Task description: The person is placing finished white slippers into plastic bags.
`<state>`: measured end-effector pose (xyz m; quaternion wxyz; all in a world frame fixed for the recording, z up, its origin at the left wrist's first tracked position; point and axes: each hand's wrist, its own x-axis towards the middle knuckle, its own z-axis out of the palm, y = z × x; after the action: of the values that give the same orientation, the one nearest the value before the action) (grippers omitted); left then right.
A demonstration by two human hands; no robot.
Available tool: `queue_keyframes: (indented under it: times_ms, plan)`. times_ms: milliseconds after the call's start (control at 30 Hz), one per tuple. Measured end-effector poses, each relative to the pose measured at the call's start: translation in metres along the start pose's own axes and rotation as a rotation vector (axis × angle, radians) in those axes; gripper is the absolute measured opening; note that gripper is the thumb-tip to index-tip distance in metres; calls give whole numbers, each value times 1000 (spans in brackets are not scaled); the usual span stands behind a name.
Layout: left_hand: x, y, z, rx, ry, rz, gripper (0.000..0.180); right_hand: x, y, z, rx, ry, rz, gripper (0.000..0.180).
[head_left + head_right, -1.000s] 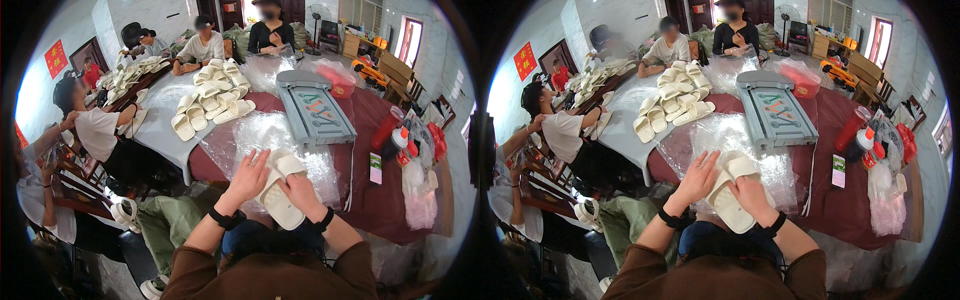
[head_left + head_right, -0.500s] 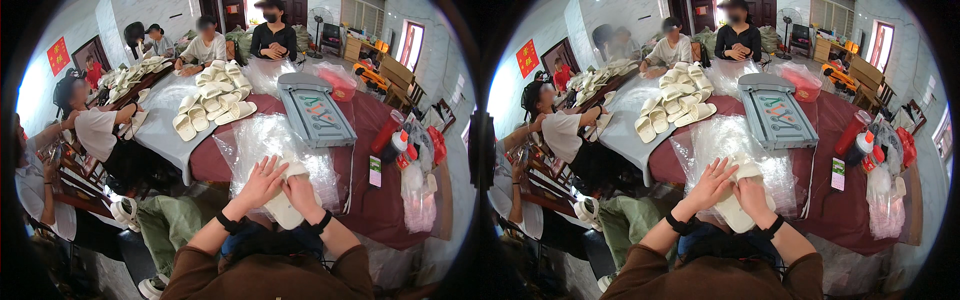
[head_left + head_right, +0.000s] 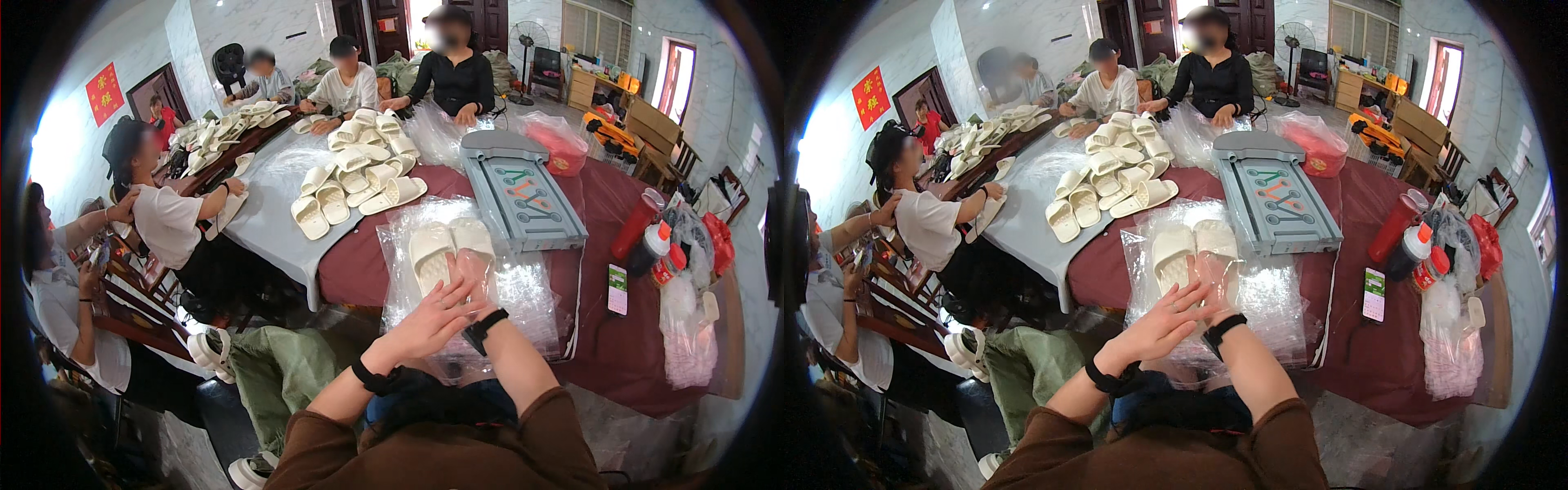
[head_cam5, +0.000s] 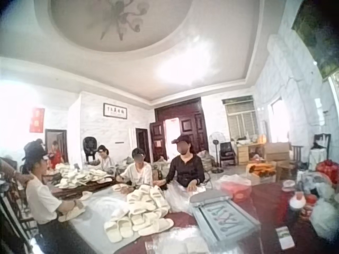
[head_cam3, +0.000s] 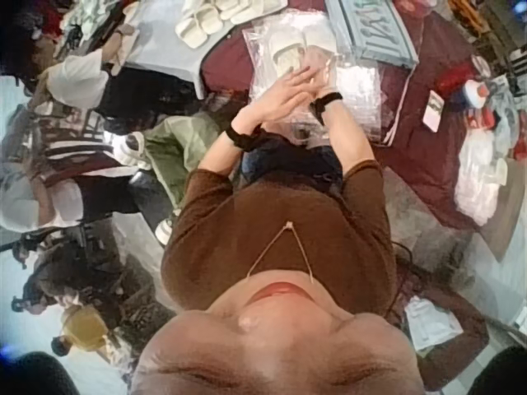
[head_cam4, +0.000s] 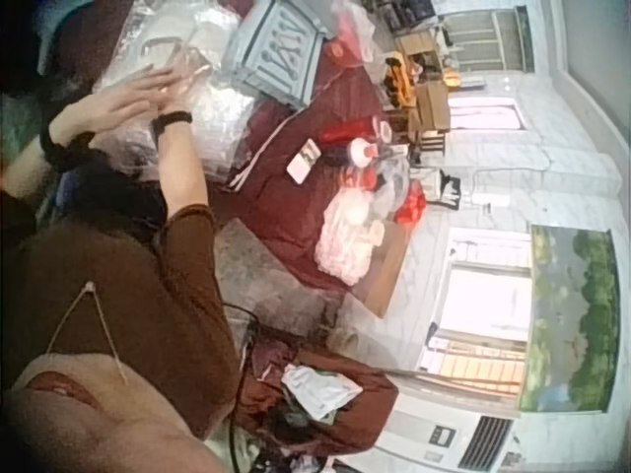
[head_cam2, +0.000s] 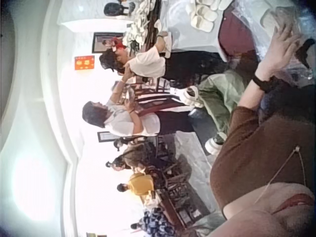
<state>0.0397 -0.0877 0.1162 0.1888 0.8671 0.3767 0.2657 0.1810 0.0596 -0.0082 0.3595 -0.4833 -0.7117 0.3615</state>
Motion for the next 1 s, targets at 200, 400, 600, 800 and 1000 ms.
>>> queue_keyframes:
  times_ms: [200, 400, 600, 800, 1000]
  plan:
    - [-22, -20, -6, -6, 135, -42, 62, -24, -11, 12, -940, 197, -537, 52]
    - [-87, -48, 8, -44, 210, -180, 68, -147, -72, -56, -410, -347, -549, 46]
    - [-113, -44, 22, 33, 533, -341, 58, -147, -86, -163, -290, -18, -204, 25]
    - [-92, -46, 39, 273, 424, -110, 45, -105, -41, -164, -554, 30, -619, 37]
    - [-108, -55, 34, 95, 405, -167, 39, -114, -8, -163, -473, -168, -634, 32]
